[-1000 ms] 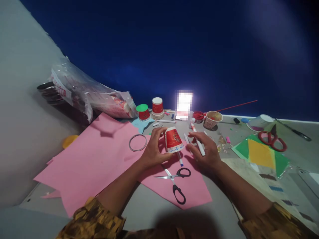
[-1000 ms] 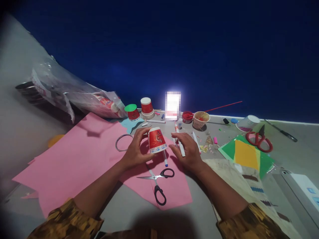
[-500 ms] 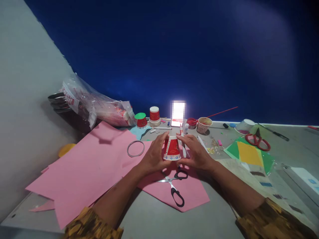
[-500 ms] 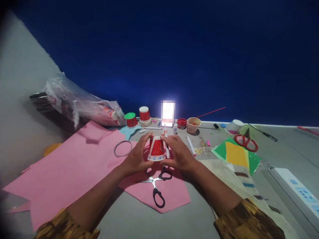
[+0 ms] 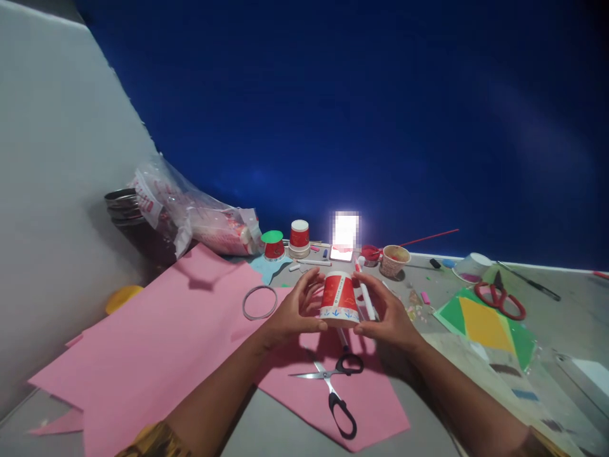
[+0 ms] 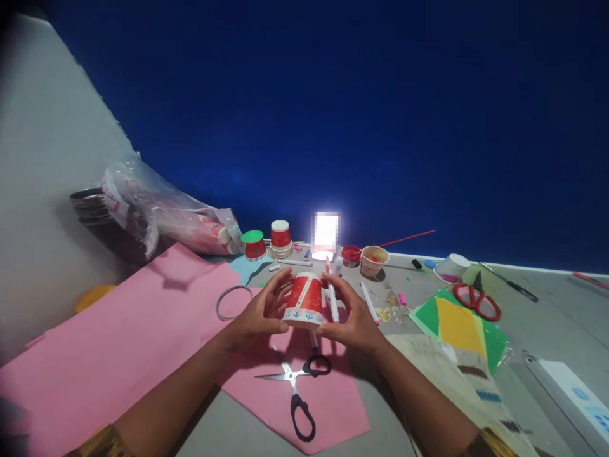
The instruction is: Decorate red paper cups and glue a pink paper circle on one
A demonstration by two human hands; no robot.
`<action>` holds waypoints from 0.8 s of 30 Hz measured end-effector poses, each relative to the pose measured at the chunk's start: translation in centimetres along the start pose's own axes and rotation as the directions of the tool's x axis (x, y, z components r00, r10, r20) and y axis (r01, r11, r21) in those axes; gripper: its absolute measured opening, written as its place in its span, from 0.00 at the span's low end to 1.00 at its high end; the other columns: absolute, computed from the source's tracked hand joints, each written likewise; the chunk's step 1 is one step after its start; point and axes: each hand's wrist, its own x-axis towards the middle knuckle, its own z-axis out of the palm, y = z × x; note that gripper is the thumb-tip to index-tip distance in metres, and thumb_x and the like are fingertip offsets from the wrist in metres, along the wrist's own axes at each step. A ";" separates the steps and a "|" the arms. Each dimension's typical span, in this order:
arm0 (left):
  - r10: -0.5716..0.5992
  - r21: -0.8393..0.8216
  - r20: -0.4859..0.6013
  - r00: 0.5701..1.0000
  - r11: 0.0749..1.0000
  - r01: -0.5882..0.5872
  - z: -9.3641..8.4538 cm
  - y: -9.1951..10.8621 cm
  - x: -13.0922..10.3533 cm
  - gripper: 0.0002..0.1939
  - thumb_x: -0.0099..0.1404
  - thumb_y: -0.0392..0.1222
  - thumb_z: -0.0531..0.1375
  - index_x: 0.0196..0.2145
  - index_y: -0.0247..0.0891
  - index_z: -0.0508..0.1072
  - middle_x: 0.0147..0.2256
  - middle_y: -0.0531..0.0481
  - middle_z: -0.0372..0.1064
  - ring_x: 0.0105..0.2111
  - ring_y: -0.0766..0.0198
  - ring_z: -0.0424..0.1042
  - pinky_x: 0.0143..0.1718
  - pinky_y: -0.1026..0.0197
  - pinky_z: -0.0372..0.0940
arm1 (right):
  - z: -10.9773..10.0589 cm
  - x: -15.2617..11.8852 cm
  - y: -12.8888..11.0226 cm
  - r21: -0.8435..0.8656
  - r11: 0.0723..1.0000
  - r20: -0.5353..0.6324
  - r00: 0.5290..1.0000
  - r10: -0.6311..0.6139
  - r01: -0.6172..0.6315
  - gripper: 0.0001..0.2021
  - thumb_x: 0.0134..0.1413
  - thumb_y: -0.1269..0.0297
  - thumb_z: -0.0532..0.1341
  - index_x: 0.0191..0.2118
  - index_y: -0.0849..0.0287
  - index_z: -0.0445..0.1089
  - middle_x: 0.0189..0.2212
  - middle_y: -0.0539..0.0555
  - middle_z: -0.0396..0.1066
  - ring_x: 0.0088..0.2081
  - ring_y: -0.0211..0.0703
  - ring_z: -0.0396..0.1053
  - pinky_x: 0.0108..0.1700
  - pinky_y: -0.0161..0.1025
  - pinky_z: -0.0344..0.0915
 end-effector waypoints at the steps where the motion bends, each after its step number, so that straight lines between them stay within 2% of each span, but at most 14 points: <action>1: -0.019 -0.045 0.023 1.000 0.999 0.020 0.1 0.0 0.0 0.57 0.45 0.41 0.81 0.69 0.52 0.61 0.72 0.38 0.51 0.74 0.36 0.49 0.70 0.36 0.55 | 0.2 0.0 0.0 0.057 0.998 -0.013 1.000 0.016 -0.016 0.47 0.40 0.43 0.79 0.66 0.50 0.67 0.64 0.62 0.69 0.66 0.62 0.66 0.67 0.58 0.64; 4: -0.059 -0.121 0.080 0.995 0.990 0.068 0.9 0.1 -0.2 0.54 0.44 0.40 0.81 0.66 0.49 0.66 0.71 0.38 0.55 0.72 0.34 0.53 0.70 0.35 0.56 | 1.0 -0.1 -0.5 0.224 0.972 -0.049 0.995 0.084 -0.071 0.48 0.36 0.42 0.80 0.64 0.50 0.69 0.63 0.62 0.71 0.65 0.62 0.68 0.66 0.58 0.66; 6: -0.089 -0.140 0.060 0.994 0.985 0.096 1.5 0.3 -0.4 0.54 0.43 0.38 0.81 0.66 0.48 0.66 0.71 0.38 0.55 0.72 0.34 0.53 0.70 0.35 0.54 | 1.4 -0.2 -0.9 0.292 0.949 -0.062 0.988 0.138 -0.115 0.49 0.34 0.40 0.80 0.63 0.49 0.69 0.63 0.62 0.71 0.65 0.63 0.68 0.64 0.58 0.67; 10: -0.092 -0.188 0.043 0.995 0.977 0.099 1.9 0.4 -0.5 0.52 0.44 0.36 0.80 0.65 0.44 0.66 0.67 0.36 0.62 0.70 0.35 0.58 0.69 0.36 0.57 | 1.6 -0.2 -1.5 0.348 0.913 -0.022 0.972 0.234 -0.212 0.49 0.31 0.40 0.81 0.63 0.47 0.70 0.66 0.60 0.68 0.67 0.64 0.65 0.65 0.58 0.67; 14: -0.091 -0.177 0.028 0.995 0.980 0.095 1.5 0.1 -0.4 0.49 0.45 0.35 0.80 0.62 0.43 0.66 0.64 0.37 0.66 0.68 0.37 0.62 0.68 0.36 0.59 | 1.3 -0.2 -1.4 0.368 0.892 0.025 0.962 0.273 -0.262 0.50 0.30 0.45 0.83 0.64 0.45 0.69 0.67 0.59 0.67 0.69 0.63 0.62 0.66 0.56 0.65; 19: -0.094 -0.067 -0.031 0.995 0.994 0.092 1.5 0.0 -0.5 0.52 0.44 0.33 0.77 0.64 0.43 0.63 0.66 0.36 0.64 0.69 0.37 0.61 0.69 0.36 0.58 | 0.7 0.0 -1.2 0.330 0.918 0.035 0.975 0.220 -0.219 0.51 0.33 0.46 0.82 0.66 0.46 0.67 0.66 0.61 0.67 0.69 0.63 0.63 0.67 0.57 0.63; 24: -0.009 0.203 -0.069 0.998 0.979 0.023 2.1 1.0 -0.7 0.48 0.49 0.34 0.73 0.66 0.42 0.61 0.67 0.36 0.61 0.67 0.39 0.65 0.67 0.38 0.62 | 0.0 0.0 -1.1 0.169 0.976 0.078 0.989 0.128 -0.140 0.49 0.40 0.49 0.81 0.68 0.43 0.63 0.68 0.58 0.65 0.71 0.61 0.59 0.71 0.58 0.57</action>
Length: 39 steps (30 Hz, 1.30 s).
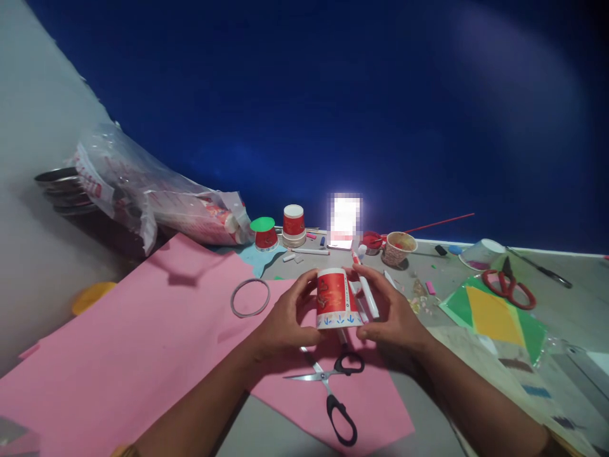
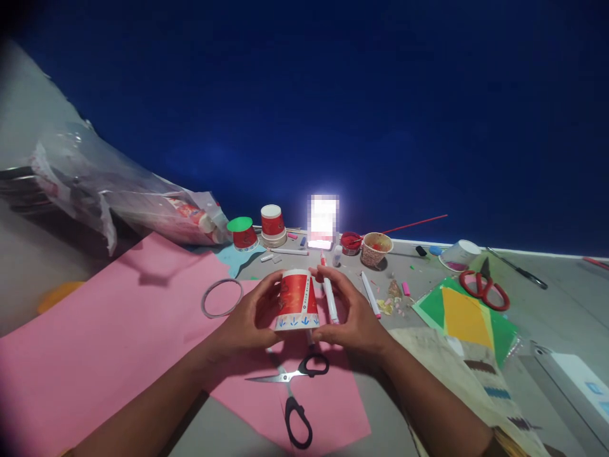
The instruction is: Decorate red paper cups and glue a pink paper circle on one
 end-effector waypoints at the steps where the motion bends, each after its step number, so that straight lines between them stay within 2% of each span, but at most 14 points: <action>1: 0.031 0.106 -0.013 0.999 0.994 -0.030 -0.1 0.1 0.0 0.47 0.50 0.32 0.72 0.66 0.42 0.61 0.67 0.37 0.62 0.66 0.40 0.65 0.68 0.38 0.62 | -0.1 0.0 0.0 -0.054 0.999 0.010 1.000 -0.004 0.005 0.49 0.41 0.49 0.80 0.69 0.42 0.62 0.69 0.57 0.63 0.71 0.61 0.58 0.71 0.58 0.56; 5: 0.206 0.529 -0.068 0.976 0.837 -0.140 -0.9 -0.4 0.4 0.47 0.50 0.30 0.69 0.66 0.45 0.61 0.67 0.40 0.59 0.68 0.43 0.62 0.70 0.38 0.58 | -0.6 0.1 0.3 -0.326 0.945 -0.011 1.000 -0.018 0.014 0.45 0.47 0.52 0.78 0.70 0.42 0.61 0.69 0.58 0.62 0.69 0.60 0.61 0.68 0.58 0.61; 9: 0.342 0.678 -0.108 0.934 0.712 -0.182 -1.6 -1.7 0.9 0.46 0.55 0.36 0.71 0.68 0.46 0.58 0.66 0.40 0.60 0.67 0.45 0.63 0.67 0.39 0.63 | -1.2 0.4 0.8 -0.477 0.875 0.004 0.996 -0.085 0.077 0.37 0.56 0.48 0.70 0.69 0.50 0.64 0.63 0.61 0.68 0.62 0.59 0.67 0.59 0.55 0.68; 12: 0.462 0.815 -0.061 0.885 0.535 -0.223 -1.7 -2.3 1.0 0.44 0.58 0.41 0.72 0.67 0.46 0.58 0.64 0.38 0.62 0.66 0.43 0.64 0.65 0.38 0.64 | -1.7 0.7 1.2 -0.506 0.858 -0.059 0.989 -0.138 0.089 0.23 0.69 0.49 0.57 0.62 0.52 0.71 0.57 0.60 0.74 0.57 0.55 0.71 0.56 0.52 0.69; 14: 0.523 0.887 -0.015 0.852 0.401 -0.230 -1.6 -2.4 1.0 0.43 0.60 0.42 0.73 0.67 0.45 0.58 0.64 0.37 0.62 0.66 0.42 0.63 0.64 0.37 0.64 | -2.0 1.0 1.6 -0.533 0.846 -0.160 0.977 -0.138 0.032 0.19 0.71 0.52 0.55 0.55 0.53 0.76 0.52 0.58 0.77 0.53 0.53 0.73 0.54 0.50 0.69; 16: 0.563 0.932 0.025 0.826 0.285 -0.222 -1.5 -2.3 0.8 0.41 0.61 0.40 0.72 0.67 0.44 0.59 0.64 0.36 0.62 0.66 0.41 0.62 0.65 0.36 0.62 | -2.2 1.2 2.0 -0.559 0.827 -0.246 0.965 -0.092 -0.064 0.16 0.69 0.54 0.57 0.51 0.53 0.78 0.47 0.57 0.78 0.47 0.51 0.75 0.49 0.47 0.71; 19: 0.583 0.956 0.085 0.808 0.181 -0.231 -1.4 -2.1 0.7 0.39 0.63 0.38 0.70 0.67 0.43 0.59 0.63 0.36 0.63 0.67 0.41 0.61 0.66 0.35 0.59 | -2.4 1.6 2.3 -0.643 0.737 -0.314 0.949 -0.007 -0.208 0.13 0.64 0.58 0.60 0.48 0.55 0.78 0.43 0.55 0.80 0.41 0.50 0.75 0.44 0.46 0.70; 21: 0.581 0.959 0.113 0.806 0.149 -0.242 -1.3 -2.0 0.5 0.39 0.64 0.38 0.70 0.67 0.42 0.59 0.63 0.35 0.63 0.67 0.41 0.61 0.67 0.36 0.58 | -2.4 1.6 2.2 -0.736 0.628 -0.308 0.951 0.019 -0.251 0.12 0.63 0.61 0.61 0.48 0.55 0.78 0.41 0.55 0.80 0.42 0.51 0.74 0.46 0.46 0.68; 24: 0.544 0.957 0.163 0.823 0.116 -0.266 -0.9 -2.0 0.2 0.39 0.64 0.37 0.69 0.68 0.41 0.58 0.63 0.35 0.62 0.67 0.41 0.59 0.70 0.34 0.54 | -2.2 1.5 1.8 -0.856 0.461 -0.241 0.969 0.049 -0.236 0.12 0.63 0.63 0.63 0.50 0.57 0.78 0.44 0.57 0.81 0.48 0.53 0.73 0.49 0.46 0.66; 27: 0.513 0.956 0.198 0.836 0.087 -0.280 -0.4 -1.8 -0.1 0.39 0.65 0.39 0.69 0.68 0.40 0.57 0.62 0.34 0.63 0.68 0.41 0.59 0.71 0.33 0.51 | -1.8 1.3 1.4 -0.910 0.351 -0.201 0.976 0.089 -0.220 0.13 0.65 0.63 0.63 0.52 0.58 0.78 0.48 0.59 0.81 0.52 0.55 0.72 0.50 0.45 0.65; 30: 0.530 0.959 0.179 0.829 0.093 -0.267 -0.4 -1.5 -0.1 0.37 0.66 0.39 0.68 0.68 0.41 0.57 0.62 0.35 0.63 0.67 0.42 0.60 0.70 0.34 0.52 | -1.4 1.1 1.1 -0.933 0.289 -0.192 0.975 0.113 -0.217 0.12 0.66 0.62 0.63 0.51 0.57 0.78 0.48 0.58 0.81 0.52 0.55 0.72 0.49 0.45 0.64; 34: 0.613 0.968 0.091 0.785 0.131 -0.214 -1.2 -1.3 0.4 0.40 0.64 0.37 0.68 0.68 0.43 0.56 0.62 0.35 0.61 0.65 0.41 0.61 0.66 0.34 0.58 | -1.1 1.1 0.8 -0.958 0.229 -0.150 0.983 0.103 -0.170 0.11 0.67 0.62 0.62 0.48 0.57 0.80 0.46 0.61 0.80 0.50 0.58 0.71 0.46 0.46 0.64; 37: 0.627 0.959 0.098 0.773 0.147 -0.241 -1.8 -1.4 0.7 0.44 0.61 0.38 0.70 0.69 0.47 0.54 0.61 0.36 0.61 0.63 0.41 0.63 0.63 0.35 0.62 | -1.2 1.0 0.8 -0.963 0.222 -0.131 0.986 0.107 -0.152 0.09 0.66 0.63 0.63 0.45 0.56 0.81 0.45 0.63 0.79 0.48 0.60 0.70 0.44 0.48 0.64; 39: 0.643 0.954 0.083 0.762 0.170 -0.247 -2.0 -1.2 0.8 0.45 0.61 0.39 0.71 0.69 0.47 0.54 0.61 0.37 0.61 0.63 0.41 0.63 0.63 0.36 0.63 | -1.1 0.9 0.9 -0.962 0.241 -0.119 0.991 0.060 -0.130 0.09 0.65 0.64 0.63 0.45 0.56 0.82 0.51 0.65 0.77 0.50 0.61 0.68 0.47 0.51 0.65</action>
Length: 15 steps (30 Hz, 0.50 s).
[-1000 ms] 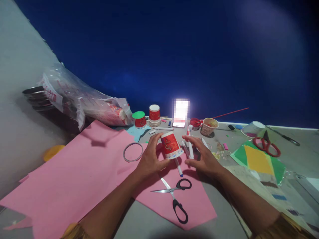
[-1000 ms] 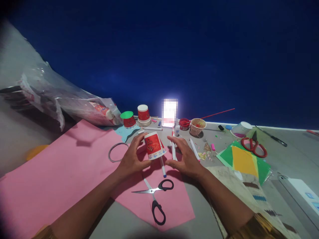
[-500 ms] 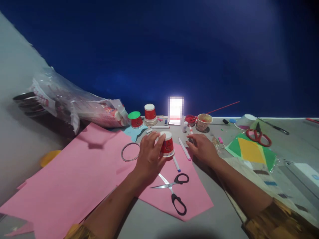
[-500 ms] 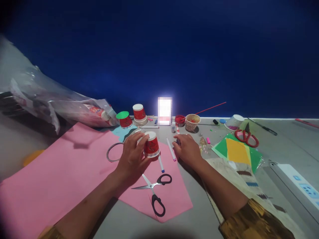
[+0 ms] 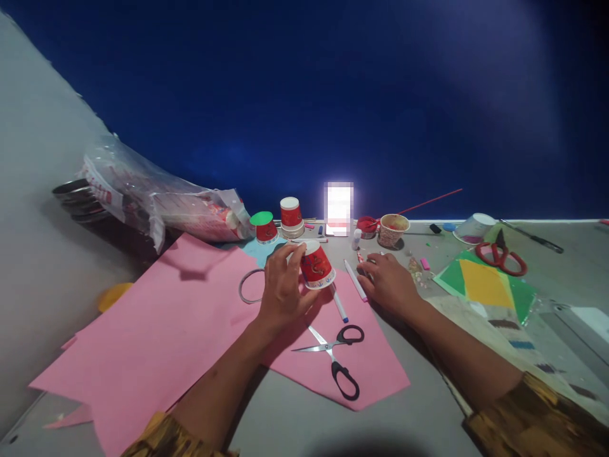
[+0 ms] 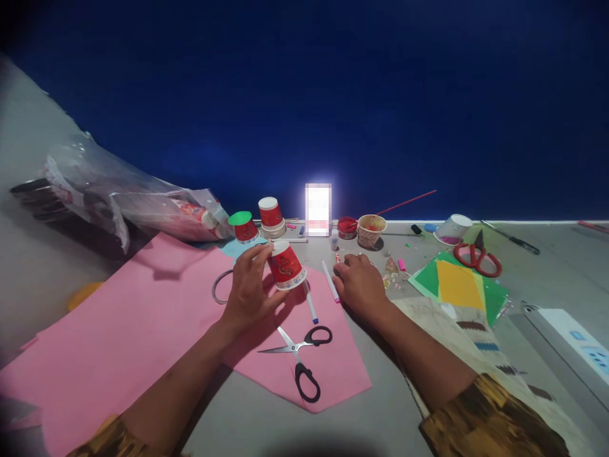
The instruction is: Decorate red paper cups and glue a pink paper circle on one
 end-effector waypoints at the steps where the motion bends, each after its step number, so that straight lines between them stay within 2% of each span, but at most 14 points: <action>1: -0.018 -0.008 -0.024 1.000 1.000 0.018 -0.1 0.0 0.1 0.45 0.61 0.40 0.71 0.69 0.46 0.54 0.61 0.37 0.61 0.62 0.42 0.63 0.63 0.37 0.63 | 0.1 -0.1 -0.1 0.022 0.999 -0.040 0.999 -0.031 0.031 0.10 0.66 0.64 0.63 0.46 0.57 0.82 0.54 0.66 0.75 0.51 0.62 0.67 0.49 0.53 0.65; 3: -0.078 -0.014 -0.087 0.993 0.997 0.077 -0.4 0.0 0.4 0.45 0.61 0.42 0.72 0.69 0.45 0.54 0.61 0.37 0.61 0.62 0.43 0.63 0.63 0.38 0.64 | 0.3 -0.4 -0.8 0.101 0.982 -0.133 0.981 -0.144 0.158 0.11 0.66 0.63 0.63 0.48 0.56 0.81 0.58 0.65 0.73 0.54 0.62 0.65 0.54 0.55 0.65; 5: -0.161 -0.017 -0.146 0.976 0.987 0.161 -0.8 -0.1 0.6 0.46 0.60 0.43 0.73 0.69 0.44 0.54 0.61 0.37 0.60 0.63 0.43 0.62 0.63 0.38 0.64 | 0.5 -0.5 -1.8 0.208 0.921 -0.162 0.940 -0.300 0.330 0.10 0.67 0.62 0.63 0.47 0.54 0.82 0.54 0.62 0.75 0.52 0.57 0.66 0.55 0.53 0.65; 6: -0.203 -0.022 -0.166 0.965 0.979 0.202 -1.0 -0.2 0.8 0.47 0.59 0.44 0.73 0.69 0.44 0.54 0.61 0.37 0.60 0.63 0.43 0.62 0.63 0.38 0.65 | 0.6 -0.5 -2.4 0.252 0.883 -0.138 0.918 -0.372 0.396 0.09 0.67 0.61 0.64 0.45 0.53 0.82 0.50 0.60 0.76 0.50 0.54 0.66 0.53 0.51 0.65; 8: -0.260 -0.035 -0.193 0.946 0.966 0.258 -1.2 -0.4 0.9 0.48 0.58 0.45 0.74 0.69 0.44 0.55 0.61 0.37 0.59 0.63 0.42 0.62 0.62 0.38 0.66 | 0.7 -0.4 -3.4 0.290 0.849 -0.039 0.892 -0.450 0.441 0.07 0.65 0.58 0.67 0.40 0.53 0.83 0.42 0.58 0.75 0.45 0.51 0.66 0.48 0.47 0.64; 11: -0.219 -0.031 -0.185 0.958 0.976 0.217 -0.9 -0.5 0.8 0.48 0.58 0.44 0.74 0.69 0.44 0.55 0.60 0.38 0.60 0.62 0.43 0.62 0.63 0.38 0.65 | 0.5 -0.1 -4.0 0.216 0.900 0.085 0.911 -0.404 0.379 0.08 0.64 0.58 0.67 0.36 0.54 0.82 0.36 0.56 0.73 0.42 0.49 0.65 0.44 0.45 0.60; 15: -0.049 -0.055 -0.032 0.998 0.997 0.047 0.0 0.3 -0.1 0.45 0.61 0.40 0.71 0.69 0.46 0.54 0.61 0.37 0.59 0.63 0.44 0.62 0.63 0.37 0.64 | 0.2 0.0 -2.9 0.047 0.966 0.092 0.961 -0.259 0.256 0.10 0.66 0.64 0.63 0.33 0.58 0.79 0.35 0.58 0.72 0.41 0.50 0.64 0.45 0.45 0.58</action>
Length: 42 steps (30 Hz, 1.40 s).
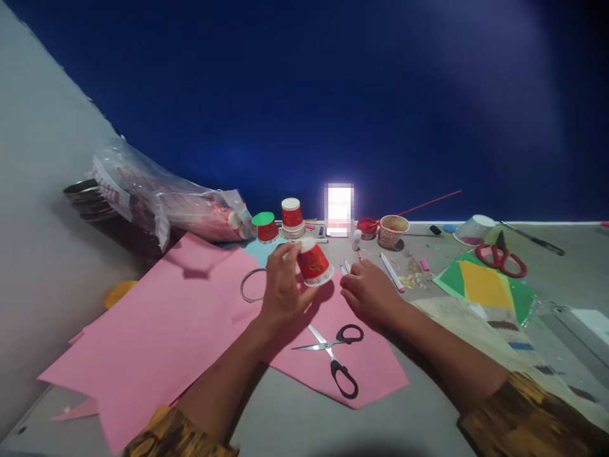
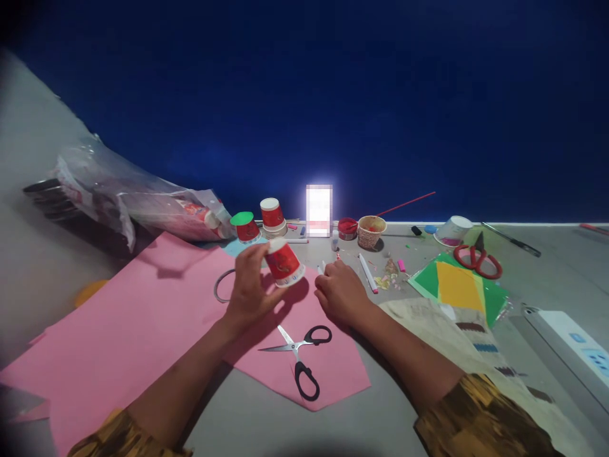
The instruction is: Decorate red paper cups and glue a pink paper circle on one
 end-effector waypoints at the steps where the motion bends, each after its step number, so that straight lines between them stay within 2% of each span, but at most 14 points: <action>1: 0.034 -0.024 0.058 0.998 0.999 -0.033 0.2 0.3 -0.3 0.44 0.62 0.40 0.70 0.69 0.46 0.54 0.61 0.38 0.59 0.63 0.43 0.62 0.63 0.37 0.64 | 0.0 -0.1 0.4 -0.024 0.999 -0.011 1.000 0.029 -0.029 0.10 0.66 0.65 0.63 0.33 0.58 0.79 0.35 0.59 0.72 0.41 0.50 0.64 0.45 0.46 0.58; 2: 0.052 -0.036 0.101 0.994 0.998 -0.049 0.5 0.7 -0.6 0.43 0.62 0.39 0.69 0.69 0.46 0.55 0.61 0.38 0.59 0.63 0.43 0.62 0.63 0.37 0.63 | 0.1 -0.2 0.7 -0.037 0.998 -0.021 0.998 0.051 -0.052 0.10 0.66 0.65 0.63 0.34 0.58 0.79 0.35 0.59 0.72 0.41 0.51 0.65 0.44 0.46 0.58; 3: 0.023 -0.044 0.140 0.990 0.999 -0.017 0.7 1.0 -0.9 0.42 0.63 0.38 0.69 0.69 0.46 0.55 0.63 0.38 0.58 0.65 0.43 0.61 0.65 0.37 0.62 | 0.2 -0.4 1.0 -0.041 0.997 -0.028 0.997 0.068 -0.069 0.10 0.66 0.66 0.63 0.34 0.58 0.80 0.35 0.59 0.73 0.41 0.51 0.65 0.44 0.46 0.57; 8: 0.092 -0.028 0.236 0.967 0.996 -0.088 1.1 1.7 -1.6 0.40 0.66 0.36 0.66 0.70 0.48 0.53 0.62 0.36 0.59 0.65 0.42 0.61 0.64 0.36 0.62 | 0.7 -0.6 1.7 -0.026 0.996 -0.055 0.995 0.078 -0.080 0.09 0.66 0.67 0.63 0.34 0.57 0.79 0.34 0.58 0.73 0.41 0.53 0.66 0.43 0.45 0.57; 13: 0.121 -0.014 0.255 0.959 0.992 -0.121 1.0 1.3 -1.9 0.44 0.65 0.37 0.67 0.71 0.48 0.51 0.62 0.35 0.57 0.65 0.40 0.59 0.65 0.34 0.60 | 1.0 -0.5 1.7 0.011 0.998 -0.080 0.995 0.063 -0.062 0.11 0.67 0.67 0.62 0.31 0.57 0.78 0.32 0.57 0.73 0.39 0.51 0.67 0.42 0.45 0.57; 16: 0.153 -0.055 0.289 0.945 0.988 -0.143 0.9 1.0 -2.1 0.51 0.59 0.37 0.70 0.72 0.46 0.48 0.62 0.35 0.56 0.66 0.38 0.56 0.67 0.30 0.55 | 1.1 -0.5 1.8 0.034 0.998 -0.106 0.993 0.058 -0.054 0.11 0.67 0.67 0.62 0.32 0.58 0.78 0.32 0.57 0.73 0.39 0.51 0.67 0.41 0.44 0.57; 18: 0.156 -0.092 0.311 0.938 0.987 -0.133 0.8 1.0 -2.1 0.56 0.55 0.40 0.73 0.73 0.47 0.46 0.62 0.36 0.55 0.67 0.36 0.55 0.67 0.28 0.54 | 1.2 -0.5 2.0 0.051 0.998 -0.131 0.990 0.053 -0.046 0.11 0.67 0.67 0.62 0.33 0.57 0.79 0.32 0.57 0.74 0.39 0.51 0.67 0.42 0.45 0.57; 20: 0.155 -0.123 0.312 0.937 0.985 -0.122 0.8 0.9 -2.0 0.60 0.53 0.48 0.75 0.73 0.49 0.44 0.61 0.37 0.55 0.66 0.34 0.56 0.66 0.27 0.55 | 1.3 -0.5 2.0 0.058 0.997 -0.154 0.986 0.057 -0.048 0.10 0.67 0.66 0.62 0.34 0.57 0.79 0.32 0.57 0.74 0.39 0.52 0.67 0.42 0.45 0.58; 22: 0.154 -0.148 0.311 0.938 0.983 -0.112 0.7 0.9 -2.0 0.60 0.55 0.54 0.75 0.74 0.50 0.43 0.61 0.37 0.55 0.65 0.34 0.58 0.65 0.27 0.57 | 1.3 -0.6 2.1 0.064 0.997 -0.167 0.984 0.061 -0.051 0.10 0.67 0.67 0.62 0.34 0.57 0.79 0.33 0.57 0.74 0.40 0.52 0.68 0.42 0.45 0.59; 30: 0.079 -0.234 0.193 0.978 0.972 -0.033 0.5 0.6 -2.0 0.41 0.70 0.54 0.63 0.73 0.49 0.49 0.62 0.35 0.53 0.65 0.39 0.57 0.64 0.30 0.60 | 1.2 -0.6 2.3 0.087 0.995 -0.186 0.981 0.063 -0.047 0.10 0.67 0.65 0.62 0.34 0.57 0.78 0.32 0.57 0.75 0.39 0.52 0.68 0.42 0.45 0.62; 33: 0.001 -0.247 0.158 0.987 0.968 0.039 0.4 0.4 -2.0 0.31 0.74 0.51 0.58 0.70 0.49 0.55 0.62 0.36 0.54 0.64 0.41 0.59 0.62 0.33 0.65 | 1.2 -0.6 2.5 0.102 0.993 -0.187 0.979 0.076 -0.058 0.11 0.68 0.65 0.60 0.35 0.57 0.78 0.32 0.57 0.75 0.40 0.53 0.68 0.43 0.46 0.63; 37: -0.162 -0.317 0.158 0.974 0.926 0.205 0.0 0.8 -1.9 0.23 0.76 0.47 0.56 0.66 0.47 0.63 0.62 0.36 0.55 0.64 0.44 0.60 0.52 0.43 0.75 | 1.4 -0.7 2.7 0.120 0.991 -0.193 0.977 0.087 -0.065 0.11 0.70 0.65 0.59 0.37 0.58 0.79 0.34 0.58 0.76 0.41 0.54 0.69 0.45 0.47 0.63; 42: -0.259 -0.367 0.142 0.955 0.882 0.294 -0.5 0.9 -1.1 0.17 0.76 0.46 0.56 0.59 0.44 0.70 0.59 0.38 0.58 0.63 0.47 0.62 0.53 0.44 0.75 | 1.4 -0.7 2.9 0.144 0.988 -0.227 0.971 0.080 -0.048 0.12 0.70 0.65 0.58 0.37 0.59 0.78 0.33 0.58 0.76 0.41 0.53 0.68 0.45 0.47 0.63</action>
